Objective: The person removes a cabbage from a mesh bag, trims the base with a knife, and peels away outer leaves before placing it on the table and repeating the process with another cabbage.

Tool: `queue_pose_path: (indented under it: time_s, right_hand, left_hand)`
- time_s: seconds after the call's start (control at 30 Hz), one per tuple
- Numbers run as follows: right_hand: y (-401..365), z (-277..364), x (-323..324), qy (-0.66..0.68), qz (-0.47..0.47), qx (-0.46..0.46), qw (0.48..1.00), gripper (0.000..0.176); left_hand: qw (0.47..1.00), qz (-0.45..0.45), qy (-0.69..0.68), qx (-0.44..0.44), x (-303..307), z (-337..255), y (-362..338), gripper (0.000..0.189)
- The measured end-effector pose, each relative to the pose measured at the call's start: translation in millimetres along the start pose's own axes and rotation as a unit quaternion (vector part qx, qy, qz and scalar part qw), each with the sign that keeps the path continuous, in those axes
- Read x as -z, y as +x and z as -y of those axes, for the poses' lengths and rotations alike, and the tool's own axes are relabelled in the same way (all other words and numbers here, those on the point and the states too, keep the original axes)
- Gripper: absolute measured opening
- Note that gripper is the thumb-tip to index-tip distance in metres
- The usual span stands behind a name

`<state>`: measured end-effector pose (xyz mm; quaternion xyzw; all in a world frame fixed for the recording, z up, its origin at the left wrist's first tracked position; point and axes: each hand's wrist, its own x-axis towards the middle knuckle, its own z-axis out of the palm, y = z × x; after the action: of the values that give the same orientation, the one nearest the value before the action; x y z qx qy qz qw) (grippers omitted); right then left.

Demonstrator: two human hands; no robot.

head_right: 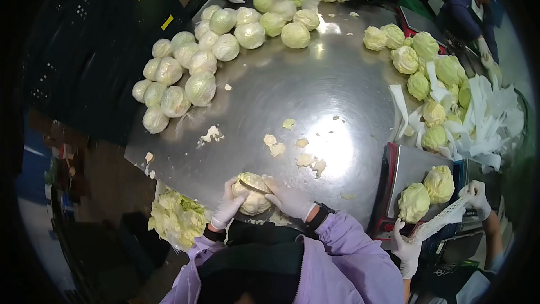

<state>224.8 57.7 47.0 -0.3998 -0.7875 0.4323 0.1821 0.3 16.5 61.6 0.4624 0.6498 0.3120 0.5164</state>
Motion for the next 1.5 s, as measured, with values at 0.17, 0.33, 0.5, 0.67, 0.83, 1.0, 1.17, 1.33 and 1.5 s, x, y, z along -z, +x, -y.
queue_pose_path:
  time_s: [0.17, 0.33, 0.5, 0.67, 0.83, 1.0, 1.17, 1.33, 1.5]
  right_hand:
    - [15.1, 13.2, -6.7, -0.019, 0.062, -0.061, 0.996, 0.055]
    - [17.9, 5.1, -13.0, -0.004, -0.039, 0.033, 0.999, 0.05]
    - [24.8, 11.4, -9.0, -0.006, -0.055, -0.011, 0.998, 0.041]
    - [39.8, -9.2, -6.8, 0.014, -0.074, -0.042, 0.996, 0.036]
    - [44.3, 9.6, -5.4, -0.033, -0.056, -0.056, 0.996, 0.037]
    - [57.7, -70.7, -26.9, -0.045, -0.028, -0.092, 0.994, 0.043]
    - [47.7, 1.0, -7.5, 0.164, 0.057, -0.084, 0.981, 0.077]
    - [45.4, 18.3, -15.5, -0.098, 0.01, 0.037, 0.994, 0.061]
    - [61.4, 4.2, -20.9, -0.137, -0.039, 0.005, 0.99, 0.026]
  left_hand:
    - [0.999, 0.004, -0.03, -0.015, 4.8, 2.5, -3.3, 0.059]
    - [0.997, 0.007, 0.023, -0.072, 4.6, 18.4, 2.0, 0.066]
    - [0.997, 0.013, -0.015, -0.076, 6.5, 31.1, 8.6, 0.068]
    - [0.993, -0.007, 0.058, -0.104, 0.8, 22.6, 1.8, 0.066]
    - [0.997, 0.015, -0.039, -0.063, 7.4, 20.2, -3.0, 0.067]
    - [0.982, 0.038, 0.046, -0.18, 12.3, 43.1, -25.8, 0.073]
    - [0.988, 0.022, -0.021, -0.153, 10.5, 55.9, -43.8, 0.071]
    - [0.993, 0.049, -0.099, -0.045, 8.1, 33.4, -42.9, 0.071]
    - [0.989, -0.018, 0.037, -0.144, -0.2, 34.8, -35.1, 0.069]
